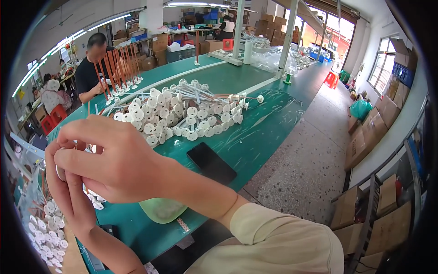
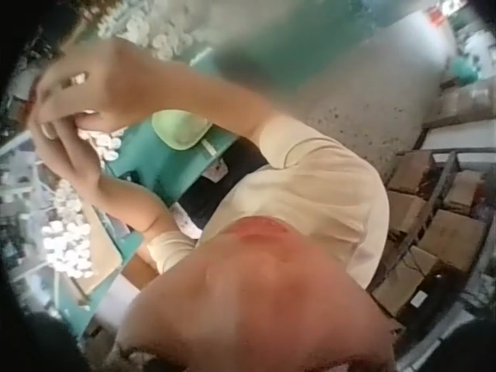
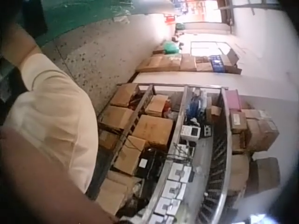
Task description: Manually assembling small white plastic discs with thin metal stems at a factory workstation.
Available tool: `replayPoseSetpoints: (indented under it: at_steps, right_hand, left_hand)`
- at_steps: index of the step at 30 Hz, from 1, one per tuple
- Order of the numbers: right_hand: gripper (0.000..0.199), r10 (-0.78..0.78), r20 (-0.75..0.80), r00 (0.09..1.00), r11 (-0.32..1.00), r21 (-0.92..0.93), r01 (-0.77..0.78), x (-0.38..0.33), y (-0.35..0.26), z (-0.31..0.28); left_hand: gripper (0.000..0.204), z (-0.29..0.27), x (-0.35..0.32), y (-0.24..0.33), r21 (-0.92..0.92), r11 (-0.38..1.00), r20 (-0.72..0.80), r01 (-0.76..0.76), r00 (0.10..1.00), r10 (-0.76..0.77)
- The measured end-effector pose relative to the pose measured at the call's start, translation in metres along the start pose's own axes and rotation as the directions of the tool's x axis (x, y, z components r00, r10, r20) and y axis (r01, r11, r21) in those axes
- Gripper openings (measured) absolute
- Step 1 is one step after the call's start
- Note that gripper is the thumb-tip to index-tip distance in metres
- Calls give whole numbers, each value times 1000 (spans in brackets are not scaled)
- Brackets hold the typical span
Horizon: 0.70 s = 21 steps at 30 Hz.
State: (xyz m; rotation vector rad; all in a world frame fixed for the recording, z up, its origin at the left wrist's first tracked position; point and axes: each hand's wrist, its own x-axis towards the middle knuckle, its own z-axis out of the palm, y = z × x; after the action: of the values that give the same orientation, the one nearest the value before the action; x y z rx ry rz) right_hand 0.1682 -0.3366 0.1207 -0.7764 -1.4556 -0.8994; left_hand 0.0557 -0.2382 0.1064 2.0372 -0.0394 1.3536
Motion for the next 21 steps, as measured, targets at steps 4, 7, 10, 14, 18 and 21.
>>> replayPoseSetpoints:
  at_steps: [4,7,10,14,18,21]
  right_hand:
    - [25,-7,0,1000,1000,-7,7,0,0,3]
    - [26,5,16,1000,1000,-6,-5,-1,0,3]
    - [29,-5,1,1000,1000,-22,6,2,-1,3]
    - [34,48,12,999,996,-75,-47,1,-7,3]
    - [40,33,148,988,999,-11,-31,-7,-2,6]
    - [42,1,161,987,1000,-7,0,-9,-1,14]
  left_hand:
    - [32,-2,-2,3,-34,998,-8,62,998,-62]
    - [31,-5,-1,3,3,1000,34,31,999,-31]
    - [32,-9,0,0,-46,999,76,19,997,-16]
    - [38,-8,-4,16,-90,991,50,101,994,-97]
    - [52,-6,-4,18,-104,994,140,18,990,-3]
    - [63,-27,-3,27,-4,1000,195,-11,981,11]
